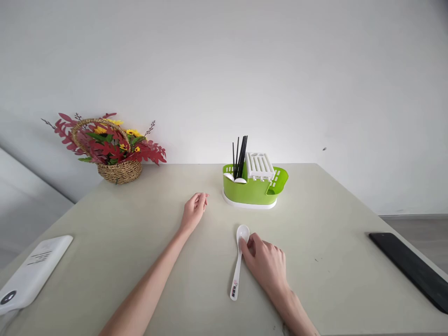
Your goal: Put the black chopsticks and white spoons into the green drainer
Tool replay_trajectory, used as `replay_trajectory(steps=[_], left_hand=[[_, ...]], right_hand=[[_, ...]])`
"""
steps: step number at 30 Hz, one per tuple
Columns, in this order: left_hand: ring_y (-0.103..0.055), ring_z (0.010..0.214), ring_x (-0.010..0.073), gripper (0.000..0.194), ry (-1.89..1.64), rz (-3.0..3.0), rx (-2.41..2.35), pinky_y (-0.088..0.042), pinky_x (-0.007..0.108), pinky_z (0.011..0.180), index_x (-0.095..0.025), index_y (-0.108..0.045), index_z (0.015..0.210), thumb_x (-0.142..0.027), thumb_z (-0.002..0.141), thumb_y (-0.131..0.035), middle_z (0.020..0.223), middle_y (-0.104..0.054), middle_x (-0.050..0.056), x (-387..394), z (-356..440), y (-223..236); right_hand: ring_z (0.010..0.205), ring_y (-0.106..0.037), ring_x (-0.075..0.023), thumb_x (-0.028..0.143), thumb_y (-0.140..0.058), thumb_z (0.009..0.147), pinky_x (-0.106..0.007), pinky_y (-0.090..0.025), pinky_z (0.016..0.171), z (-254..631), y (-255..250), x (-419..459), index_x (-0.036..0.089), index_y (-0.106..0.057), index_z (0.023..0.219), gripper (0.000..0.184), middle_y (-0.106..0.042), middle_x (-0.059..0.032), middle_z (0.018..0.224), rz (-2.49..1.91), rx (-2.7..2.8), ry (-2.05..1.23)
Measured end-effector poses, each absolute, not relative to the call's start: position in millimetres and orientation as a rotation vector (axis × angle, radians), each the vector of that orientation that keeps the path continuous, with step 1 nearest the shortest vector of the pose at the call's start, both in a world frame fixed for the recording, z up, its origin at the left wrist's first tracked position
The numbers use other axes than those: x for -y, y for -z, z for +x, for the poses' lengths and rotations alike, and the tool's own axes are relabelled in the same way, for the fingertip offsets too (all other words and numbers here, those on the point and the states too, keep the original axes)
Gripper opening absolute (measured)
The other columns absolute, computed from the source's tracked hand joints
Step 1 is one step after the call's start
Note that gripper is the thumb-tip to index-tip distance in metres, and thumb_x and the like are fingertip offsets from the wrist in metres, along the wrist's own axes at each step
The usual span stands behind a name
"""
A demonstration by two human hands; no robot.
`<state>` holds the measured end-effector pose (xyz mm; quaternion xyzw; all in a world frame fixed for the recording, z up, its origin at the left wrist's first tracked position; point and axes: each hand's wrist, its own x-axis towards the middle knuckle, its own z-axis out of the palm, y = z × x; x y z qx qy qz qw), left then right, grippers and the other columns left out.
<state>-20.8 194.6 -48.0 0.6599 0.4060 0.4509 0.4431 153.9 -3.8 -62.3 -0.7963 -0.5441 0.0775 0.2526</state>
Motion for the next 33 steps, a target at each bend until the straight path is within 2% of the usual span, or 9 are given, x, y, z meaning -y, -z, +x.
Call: replay_trajectory(steps=[3,7,13,17,20,25,29,33], left_hand=[[-0.045,0.058,0.0122,0.041,-1.063,1.665,-1.037,-0.034,0.024,0.054,-0.019,-0.07,0.097,-0.057,0.098,-0.055,0.073,-0.055,-0.001,-193.8,-20.6,49.0],[-0.046,0.059,0.0139,0.043,-0.963,1.775,-1.016,-0.034,0.025,0.055,-0.02,-0.072,0.094,-0.058,0.1,-0.052,0.067,-0.052,-0.002,-178.8,-20.0,47.8],[-0.052,0.057,0.0164,0.035,-0.758,2.023,-0.837,-0.035,0.028,0.057,-0.025,-0.069,0.096,-0.055,0.1,-0.054,0.066,-0.061,-0.002,-147.3,-13.9,44.2],[-0.042,0.052,0.0153,0.039,-0.717,2.07,-0.859,-0.028,0.029,0.052,-0.024,-0.057,0.075,-0.054,0.099,-0.054,0.058,-0.049,-0.004,-143.6,-11.3,43.5],[-0.041,0.054,0.0143,0.043,-0.699,1.917,-0.829,-0.029,0.028,0.051,-0.023,-0.049,0.073,-0.057,0.1,-0.051,0.059,-0.046,-0.004,-146.8,-11.0,42.5],[-0.038,0.046,0.0084,0.039,-0.948,1.427,-0.873,-0.029,0.024,0.046,-0.022,-0.048,0.081,-0.058,0.096,-0.055,0.062,-0.046,-0.007,-158.9,-10.4,43.7],[-0.038,0.042,0.005,0.027,-1.282,1.103,-0.924,-0.029,0.022,0.043,-0.022,-0.05,0.087,-0.046,0.085,-0.061,0.073,-0.055,-0.006,-179.5,-18.4,41.1],[-0.04,0.044,0.0048,0.017,-1.549,0.907,-0.975,-0.032,0.02,0.044,-0.022,-0.052,0.088,-0.033,0.076,-0.058,0.074,-0.057,-0.005,-208.4,-36.3,22.9]], right_hand=[[0.049,-0.051,-0.0145,0.042,-0.04,0.103,-0.026,-0.02,0.056,155.1,62.9,0.6,0.024,-0.051,0.072,0.038,-0.062,0.0013,0.059,-2.187,1.54,-0.198],[0.047,-0.044,-0.014,0.044,-0.039,0.102,-0.027,-0.018,0.056,156.7,65.9,-8.0,0.024,-0.051,0.069,0.041,-0.057,0.0012,0.055,-2.094,1.546,-0.249],[0.051,-0.043,-0.0141,0.049,-0.041,0.099,-0.027,-0.023,0.058,152.1,67.0,-43.3,0.024,-0.051,0.068,0.041,-0.054,0.0018,0.056,-1.91,1.553,-0.404],[0.055,-0.041,-0.0143,0.056,-0.04,0.099,-0.026,-0.029,0.058,151.7,62.9,-63.8,0.025,-0.048,0.069,0.044,-0.05,0.003,0.058,-1.751,1.518,-0.561],[0.055,-0.04,-0.0133,0.063,-0.042,0.098,-0.025,-0.032,0.058,155.1,59.1,-67.3,0.025,-0.048,0.072,0.047,-0.047,0.0046,0.058,-1.613,1.484,-0.701],[0.049,-0.037,-0.012,0.067,-0.037,0.1,-0.025,-0.033,0.051,163.5,56.1,-64.8,0.024,-0.052,0.083,0.048,-0.044,0.007,0.054,-1.458,1.331,-0.852],[0.046,-0.036,-0.0113,0.067,-0.042,0.098,-0.025,-0.032,0.049,165.9,56.3,-67.8,0.024,-0.052,0.083,0.047,-0.045,0.0078,0.05,-1.393,1.263,-0.889],[0.046,-0.038,-0.0114,0.064,-0.047,0.097,-0.025,-0.034,0.05,164.9,56.3,-72.4,0.024,-0.053,0.08,0.044,-0.048,0.007,0.05,-1.357,1.262,-0.901]])
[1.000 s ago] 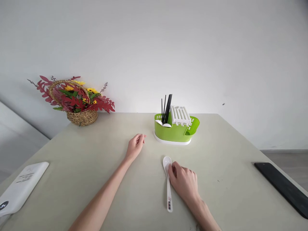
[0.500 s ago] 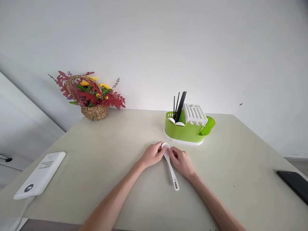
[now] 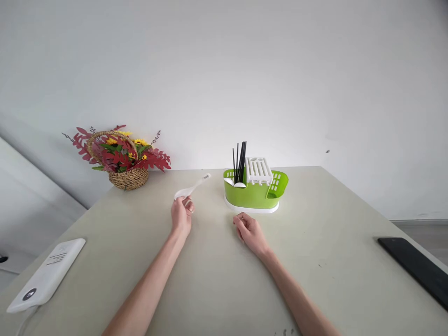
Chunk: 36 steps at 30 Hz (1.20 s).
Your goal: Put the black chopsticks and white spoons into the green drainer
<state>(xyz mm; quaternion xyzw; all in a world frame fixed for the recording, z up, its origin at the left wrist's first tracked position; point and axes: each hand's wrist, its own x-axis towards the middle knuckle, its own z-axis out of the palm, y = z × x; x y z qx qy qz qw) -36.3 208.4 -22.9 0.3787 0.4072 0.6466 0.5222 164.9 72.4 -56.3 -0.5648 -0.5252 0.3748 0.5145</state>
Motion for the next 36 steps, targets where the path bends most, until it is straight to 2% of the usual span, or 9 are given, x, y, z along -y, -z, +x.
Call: replay_trajectory(steps=[4,11,17,23,29,36], left_hand=[[-0.045,0.047,0.0048,0.018,-1.663,0.897,-1.01,-0.04,0.02,0.048,-0.022,-0.054,0.09,-0.029,0.074,-0.056,0.078,-0.062,-0.003,-232.9,-45.3,-9.0],[-0.057,0.045,0.0091,0.022,-1.577,1.271,-1.039,-0.047,0.023,0.047,-0.021,-0.055,0.101,-0.031,0.082,-0.054,0.08,-0.069,-0.001,-244.0,-12.8,-53.0],[-0.063,0.044,0.0122,0.02,-1.488,1.545,-1.102,-0.054,0.024,0.049,-0.022,-0.05,0.104,-0.027,0.085,-0.052,0.076,-0.071,-0.001,-241.2,3.6,-61.4],[-0.064,0.045,0.0111,0.025,-1.349,1.792,-1.046,-0.054,0.022,0.049,-0.023,-0.057,0.113,-0.029,0.089,-0.053,0.079,-0.072,-0.001,-243.8,6.6,-66.5],[-0.066,0.051,0.0111,0.022,-1.14,2.019,-0.903,-0.054,0.021,0.052,-0.023,-0.063,0.11,-0.035,0.093,-0.055,0.085,-0.074,0.002,-248.6,12.9,-77.9],[-0.069,0.058,0.0137,0.023,-0.861,2.18,-0.822,-0.054,0.022,0.053,-0.025,-0.069,0.11,-0.03,0.092,-0.056,0.091,-0.077,0.004,-257.2,20.0,-76.3]], right_hand=[[0.048,-0.041,-0.0122,0.06,-0.048,0.096,-0.026,-0.036,0.052,163.7,55.6,-74.6,0.024,-0.054,0.078,0.041,-0.049,0.0064,0.051,-1.343,1.273,-0.895],[0.048,-0.044,-0.0127,0.055,-0.049,0.093,-0.026,-0.037,0.054,162.9,53.2,-75.6,0.024,-0.055,0.074,0.037,-0.051,0.006,0.05,-1.331,1.272,-0.892],[0.049,-0.046,-0.0128,0.053,-0.047,0.094,-0.025,-0.039,0.056,164.1,52.9,-75.8,0.024,-0.055,0.074,0.036,-0.052,0.0058,0.051,-1.308,1.268,-0.887],[0.049,-0.046,-0.0129,0.052,-0.049,0.093,-0.025,-0.037,0.055,164.0,54.1,-75.8,0.024,-0.055,0.073,0.035,-0.053,0.0053,0.051,-1.298,1.279,-0.864],[0.05,-0.044,-0.0126,0.052,-0.047,0.094,-0.024,-0.036,0.055,162.6,56.4,-77.4,0.024,-0.054,0.074,0.035,-0.052,0.0058,0.051,-1.288,1.296,-0.849],[0.052,-0.045,-0.0128,0.05,-0.047,0.094,-0.025,-0.035,0.056,162.8,56.3,-76.8,0.024,-0.052,0.073,0.034,-0.053,0.0053,0.053,-1.301,1.307,-0.845]])
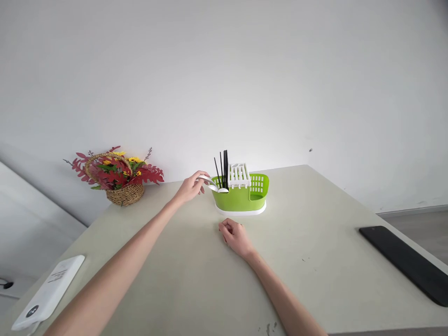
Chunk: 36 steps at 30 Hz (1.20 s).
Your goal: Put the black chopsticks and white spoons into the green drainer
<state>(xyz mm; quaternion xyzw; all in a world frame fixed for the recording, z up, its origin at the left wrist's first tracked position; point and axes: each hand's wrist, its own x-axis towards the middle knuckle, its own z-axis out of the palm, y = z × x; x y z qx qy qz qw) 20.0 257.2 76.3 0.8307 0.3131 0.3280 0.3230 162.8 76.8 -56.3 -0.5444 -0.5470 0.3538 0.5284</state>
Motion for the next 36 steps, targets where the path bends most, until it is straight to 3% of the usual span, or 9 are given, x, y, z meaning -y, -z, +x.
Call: replay_trajectory(steps=[7,13,19,22,25,27,29,32,36], left_hand=[[-0.067,0.06,0.0131,0.027,-0.812,2.292,-0.771,-0.052,0.022,0.051,-0.024,-0.072,0.113,-0.029,0.094,-0.054,0.099,-0.074,0.006,-261.7,23.4,-66.4],[-0.063,0.066,0.0118,0.037,-0.796,2.464,-0.711,-0.055,0.027,0.066,-0.021,-0.07,0.12,-0.018,0.092,-0.046,0.111,-0.067,0.008,-262.8,25.8,-58.1],[-0.059,0.061,0.0096,0.043,-0.923,2.232,-0.858,-0.048,0.023,0.056,-0.022,-0.05,0.139,-0.022,0.096,-0.047,0.104,-0.065,0.005,-268.4,15.5,-33.8],[-0.057,0.058,0.0082,0.04,-1.057,2.025,-0.942,-0.045,0.021,0.051,-0.023,-0.047,0.134,-0.03,0.095,-0.052,0.105,-0.063,0.003,-268.0,1.3,-8.4],[-0.055,0.055,0.0084,0.032,-1.1,1.794,-1.043,-0.044,0.021,0.047,-0.02,-0.054,0.12,-0.035,0.092,-0.055,0.097,-0.062,0.002,-258.5,-13.5,20.9],[-0.053,0.052,0.0079,0.027,-1.092,1.692,-1.09,-0.043,0.022,0.046,-0.019,-0.06,0.109,-0.038,0.091,-0.056,0.093,-0.062,0.002,-247.4,-20.7,36.6],[-0.051,0.052,0.0078,0.026,-1.087,1.654,-1.097,-0.043,0.023,0.048,-0.018,-0.063,0.103,-0.04,0.091,-0.056,0.091,-0.063,0.002,-235.2,-24.8,46.4],[-0.052,0.054,0.0091,0.025,-1.08,1.622,-1.069,-0.042,0.023,0.05,-0.02,-0.065,0.102,-0.041,0.091,-0.056,0.087,-0.063,0.001,-221.0,-26.2,50.7],[-0.052,0.055,0.01,0.023,-1.075,1.61,-1.049,-0.041,0.023,0.052,-0.02,-0.066,0.099,-0.039,0.091,-0.055,0.082,-0.063,0.0,-214.9,-24.9,49.6]], right_hand=[[0.052,-0.043,-0.0128,0.052,-0.047,0.094,-0.025,-0.035,0.056,162.9,55.7,-76.0,0.024,-0.053,0.075,0.034,-0.052,0.0052,0.053,-1.32,1.31,-0.846],[0.052,-0.043,-0.0128,0.051,-0.047,0.094,-0.025,-0.035,0.055,162.7,57.0,-76.3,0.024,-0.053,0.074,0.034,-0.051,0.0054,0.053,-1.326,1.323,-0.838],[0.05,-0.043,-0.0125,0.052,-0.046,0.096,-0.024,-0.035,0.053,162.0,56.7,-76.3,0.024,-0.052,0.074,0.036,-0.051,0.0054,0.052,-1.335,1.341,-0.81],[0.05,-0.043,-0.0124,0.051,-0.046,0.097,-0.024,-0.036,0.053,160.4,58.2,-76.2,0.024,-0.052,0.072,0.037,-0.05,0.0054,0.052,-1.351,1.35,-0.767],[0.053,-0.047,-0.0132,0.05,-0.046,0.099,-0.025,-0.039,0.055,158.6,61.5,-74.8,0.024,-0.054,0.075,0.036,-0.054,0.0039,0.058,-1.39,1.337,-0.674],[0.066,-0.056,-0.0164,0.049,-0.046,0.099,-0.029,-0.047,0.066,159.1,63.3,-73.5,0.024,-0.057,0.085,0.031,-0.062,-0.0004,0.075,-1.433,1.291,-0.562],[0.098,-0.062,-0.0235,0.047,-0.048,0.099,-0.038,-0.05,0.088,162.8,64.0,-72.5,0.023,-0.058,0.103,0.027,-0.064,-0.0088,0.106,-1.481,1.208,-0.413],[0.137,-0.044,-0.0315,0.043,-0.054,0.097,-0.054,-0.039,0.11,175.0,63.3,-71.8,0.022,-0.046,0.134,0.044,-0.044,-0.0185,0.142,-1.554,1.107,-0.046],[0.148,-0.032,-0.0363,0.043,-0.053,0.099,-0.062,-0.033,0.114,195.0,64.7,-71.7,0.021,-0.026,0.155,0.066,-0.032,-0.0222,0.157,-1.709,1.101,0.335]])
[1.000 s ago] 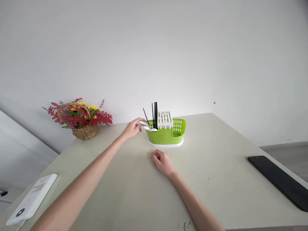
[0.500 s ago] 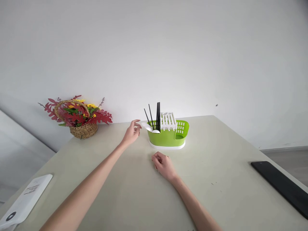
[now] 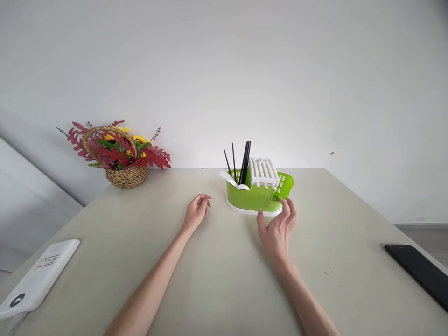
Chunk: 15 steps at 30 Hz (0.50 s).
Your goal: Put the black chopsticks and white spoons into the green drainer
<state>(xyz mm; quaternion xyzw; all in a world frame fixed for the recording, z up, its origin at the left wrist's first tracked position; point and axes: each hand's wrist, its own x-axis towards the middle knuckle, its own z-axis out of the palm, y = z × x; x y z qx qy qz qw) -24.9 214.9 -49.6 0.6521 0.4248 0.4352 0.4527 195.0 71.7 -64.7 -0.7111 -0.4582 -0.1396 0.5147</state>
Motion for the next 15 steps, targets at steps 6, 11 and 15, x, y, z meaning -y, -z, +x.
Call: replay_trajectory(steps=[6,11,15], left_hand=[[-0.052,0.056,0.0104,0.021,-1.005,1.678,-1.043,-0.04,0.023,0.055,-0.02,-0.066,0.099,-0.035,0.092,-0.053,0.079,-0.064,-0.001,-213.4,-25.5,52.4],[-0.053,0.057,0.0114,0.021,-0.972,1.698,-1.008,-0.042,0.024,0.057,-0.02,-0.066,0.099,-0.034,0.093,-0.052,0.078,-0.065,0.0,-204.2,-28.0,56.7],[-0.053,0.058,0.012,0.022,-0.966,1.732,-1.007,-0.041,0.023,0.056,-0.021,-0.067,0.099,-0.034,0.094,-0.05,0.078,-0.067,0.0,-196.9,-29.0,58.9]], right_hand=[[0.154,-0.027,-0.036,0.051,-0.042,0.103,-0.061,-0.035,0.116,213.1,77.5,-75.9,0.023,-0.035,0.154,0.058,-0.032,-0.0167,0.167,-1.93,1.225,0.347],[0.152,-0.031,-0.0374,0.058,-0.036,0.101,-0.062,-0.037,0.115,230.7,83.1,-79.9,0.023,-0.037,0.154,0.063,-0.031,-0.015,0.169,-2.069,1.246,0.297],[0.153,-0.03,-0.0383,0.064,-0.034,0.1,-0.063,-0.034,0.117,251.9,83.2,-81.1,0.023,-0.035,0.157,0.071,-0.028,-0.0145,0.17,-2.159,1.259,0.253]])
